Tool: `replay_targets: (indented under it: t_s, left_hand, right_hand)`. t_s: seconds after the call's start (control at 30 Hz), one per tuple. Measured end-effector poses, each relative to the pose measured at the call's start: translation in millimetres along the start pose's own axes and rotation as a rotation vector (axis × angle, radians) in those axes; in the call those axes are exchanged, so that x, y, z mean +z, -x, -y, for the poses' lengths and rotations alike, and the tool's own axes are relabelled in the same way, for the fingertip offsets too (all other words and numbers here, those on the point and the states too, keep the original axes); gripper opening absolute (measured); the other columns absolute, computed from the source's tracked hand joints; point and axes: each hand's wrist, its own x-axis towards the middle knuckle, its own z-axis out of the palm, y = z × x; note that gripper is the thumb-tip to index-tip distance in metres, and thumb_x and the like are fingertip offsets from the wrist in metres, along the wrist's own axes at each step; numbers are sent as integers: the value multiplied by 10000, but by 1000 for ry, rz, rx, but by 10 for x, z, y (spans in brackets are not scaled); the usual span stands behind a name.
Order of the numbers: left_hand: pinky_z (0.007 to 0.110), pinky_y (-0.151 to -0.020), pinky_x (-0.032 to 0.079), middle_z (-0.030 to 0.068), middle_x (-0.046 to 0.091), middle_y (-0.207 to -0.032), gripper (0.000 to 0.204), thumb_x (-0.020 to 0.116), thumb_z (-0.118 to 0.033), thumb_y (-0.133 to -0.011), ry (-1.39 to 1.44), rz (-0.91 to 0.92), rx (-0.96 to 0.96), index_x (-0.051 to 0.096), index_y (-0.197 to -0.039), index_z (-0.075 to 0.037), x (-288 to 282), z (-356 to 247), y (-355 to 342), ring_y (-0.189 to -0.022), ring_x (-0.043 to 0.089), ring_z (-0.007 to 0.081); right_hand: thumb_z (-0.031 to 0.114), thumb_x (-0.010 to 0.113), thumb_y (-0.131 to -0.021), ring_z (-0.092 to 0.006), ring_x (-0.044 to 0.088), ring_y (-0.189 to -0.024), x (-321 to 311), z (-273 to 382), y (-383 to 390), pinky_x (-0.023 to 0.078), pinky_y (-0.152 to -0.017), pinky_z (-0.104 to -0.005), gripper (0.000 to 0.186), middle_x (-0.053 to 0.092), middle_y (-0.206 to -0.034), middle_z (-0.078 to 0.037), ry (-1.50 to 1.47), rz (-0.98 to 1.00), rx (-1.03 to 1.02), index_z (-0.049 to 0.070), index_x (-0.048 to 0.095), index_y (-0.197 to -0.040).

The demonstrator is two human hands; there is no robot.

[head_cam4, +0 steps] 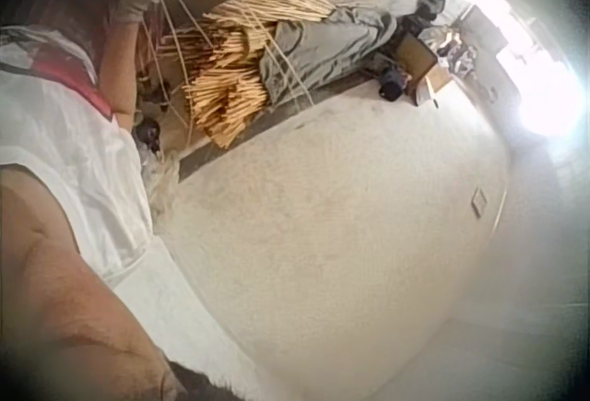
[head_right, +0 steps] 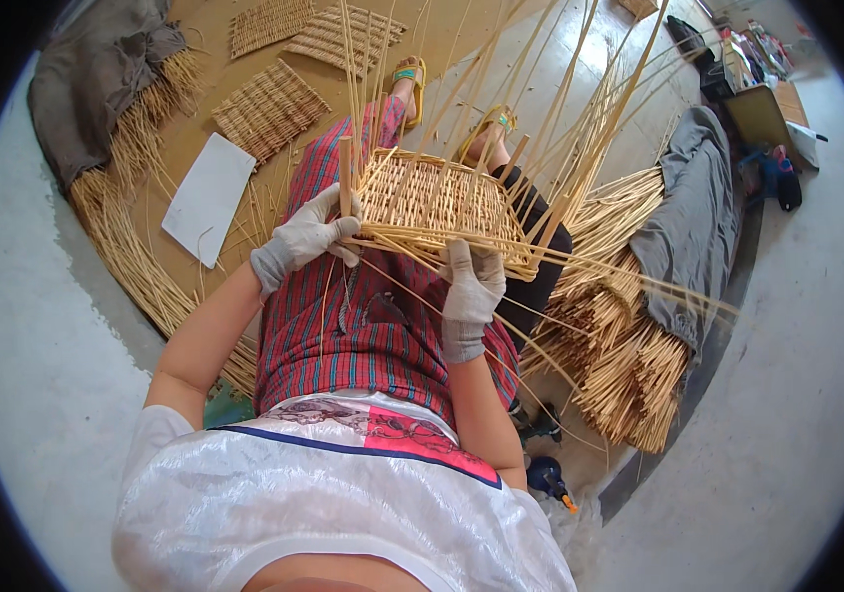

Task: The person is weaving a wicker basket using long straw-like materials and a wooden frame.

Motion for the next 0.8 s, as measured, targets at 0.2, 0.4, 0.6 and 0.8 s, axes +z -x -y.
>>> replay_targets:
  t_s: [0.2, 0.4, 0.6, 0.8]
  left_hand:
    - [356, -624, 670, 55, 553, -1036, 258, 659, -112, -997, -36, 9, -12, 488, -1188, -84, -12, 10, -42, -739, 701, 225]
    - [334, -605, 662, 66, 572, -1023, 226, 627, -61, -1002, -101, -67, -30, 491, -1182, -63, 102, -115, 19, -748, 690, 208]
    - [306, -547, 634, 88, 586, -1044, 200, 581, -30, -1012, -103, -192, -4, 488, -1188, -35, 232, -107, 103, -735, 670, 190]
    - [298, -516, 609, 48, 538, -925, 84, 521, -95, -1051, -166, -153, 58, 454, -1099, -82, 198, 95, -7, -605, 641, 159]
  right_hand:
    - [313, 823, -891, -140, 539, -557, -42, 259, -217, 452, -525, -316, 339, 657, -779, -18, 935, -39, 143, 38, 655, -999]
    - [145, 837, -857, -100, 588, -702, 100, 349, -268, 501, -634, -286, 411, 581, -741, 7, 698, 123, -62, 46, 594, -1172]
    - [83, 699, -932, -186, 666, -887, 758, 862, -364, 540, -754, -348, 699, 642, -1037, -121, 678, 396, -113, 138, 393, -1558]
    - [150, 756, -842, -319, 655, -901, 1477, 678, -1011, 528, -896, -418, 885, 657, -1018, -121, 1293, 636, -568, 224, 324, -1611]
